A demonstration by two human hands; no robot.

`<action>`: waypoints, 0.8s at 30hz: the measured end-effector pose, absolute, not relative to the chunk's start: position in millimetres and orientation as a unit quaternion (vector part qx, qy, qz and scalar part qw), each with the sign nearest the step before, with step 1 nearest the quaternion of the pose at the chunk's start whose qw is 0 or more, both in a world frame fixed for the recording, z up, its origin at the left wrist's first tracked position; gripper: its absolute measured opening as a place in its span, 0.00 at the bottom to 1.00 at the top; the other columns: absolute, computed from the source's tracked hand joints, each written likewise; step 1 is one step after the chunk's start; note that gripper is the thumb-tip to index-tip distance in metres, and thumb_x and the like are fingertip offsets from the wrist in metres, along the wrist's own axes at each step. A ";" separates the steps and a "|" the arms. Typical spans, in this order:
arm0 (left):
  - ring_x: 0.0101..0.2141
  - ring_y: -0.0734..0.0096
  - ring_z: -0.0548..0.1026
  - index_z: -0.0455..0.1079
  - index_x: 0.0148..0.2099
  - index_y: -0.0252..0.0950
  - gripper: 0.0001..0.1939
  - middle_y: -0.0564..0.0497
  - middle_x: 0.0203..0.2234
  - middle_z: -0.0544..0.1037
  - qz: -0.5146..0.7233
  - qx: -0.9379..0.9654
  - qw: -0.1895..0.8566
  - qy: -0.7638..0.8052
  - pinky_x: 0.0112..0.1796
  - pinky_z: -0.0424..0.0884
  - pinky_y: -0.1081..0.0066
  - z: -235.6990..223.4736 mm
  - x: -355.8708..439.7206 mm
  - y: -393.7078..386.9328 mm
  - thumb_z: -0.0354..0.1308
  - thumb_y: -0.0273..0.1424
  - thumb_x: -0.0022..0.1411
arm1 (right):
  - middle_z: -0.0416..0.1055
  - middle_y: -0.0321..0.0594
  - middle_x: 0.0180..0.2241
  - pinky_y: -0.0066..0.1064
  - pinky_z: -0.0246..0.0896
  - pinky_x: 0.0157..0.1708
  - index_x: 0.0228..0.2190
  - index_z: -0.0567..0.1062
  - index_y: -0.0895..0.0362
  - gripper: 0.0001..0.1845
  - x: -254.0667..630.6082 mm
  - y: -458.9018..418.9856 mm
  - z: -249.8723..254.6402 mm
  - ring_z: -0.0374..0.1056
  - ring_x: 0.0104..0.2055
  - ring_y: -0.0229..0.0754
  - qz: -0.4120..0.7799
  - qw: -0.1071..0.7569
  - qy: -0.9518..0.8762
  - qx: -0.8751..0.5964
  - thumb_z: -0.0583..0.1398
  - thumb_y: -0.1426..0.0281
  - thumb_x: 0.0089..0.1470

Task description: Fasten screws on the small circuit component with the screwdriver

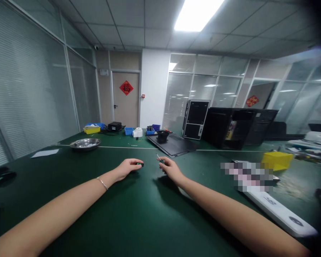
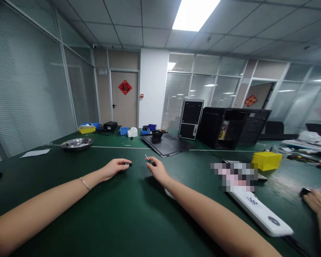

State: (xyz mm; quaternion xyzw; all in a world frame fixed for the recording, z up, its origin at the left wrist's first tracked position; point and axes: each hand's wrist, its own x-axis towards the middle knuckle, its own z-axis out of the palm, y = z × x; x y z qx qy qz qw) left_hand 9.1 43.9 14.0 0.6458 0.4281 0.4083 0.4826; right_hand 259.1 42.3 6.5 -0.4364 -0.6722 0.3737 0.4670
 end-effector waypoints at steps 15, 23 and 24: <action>0.33 0.65 0.76 0.76 0.45 0.32 0.20 0.47 0.31 0.80 0.407 0.698 0.382 0.449 0.40 0.70 0.66 -3.7 0.6 43.3 0.64 0.40 0.54 | 0.74 0.37 0.31 0.27 0.61 0.34 0.40 0.78 0.57 0.19 246.1 36.2 -2.2 0.67 0.30 0.36 0.267 0.350 -0.824 -0.357 0.54 0.58 0.61; 0.29 0.68 0.72 0.76 0.45 0.33 0.19 0.48 0.31 0.79 0.355 0.782 0.276 0.432 0.32 0.67 0.70 -5.4 0.0 45.3 0.60 0.42 0.58 | 0.78 0.38 0.41 0.29 0.62 0.41 0.44 0.78 0.54 0.16 243.6 30.0 0.4 0.71 0.39 0.40 0.153 0.316 -0.868 -0.351 0.54 0.62 0.62; 0.29 0.68 0.71 0.76 0.45 0.33 0.18 0.48 0.31 0.78 0.355 0.785 0.272 0.428 0.32 0.66 0.70 -5.1 0.4 44.6 0.59 0.41 0.58 | 0.78 0.39 0.41 0.29 0.62 0.41 0.44 0.77 0.53 0.16 243.6 29.4 0.9 0.71 0.40 0.40 0.148 0.314 -0.870 -0.350 0.54 0.62 0.63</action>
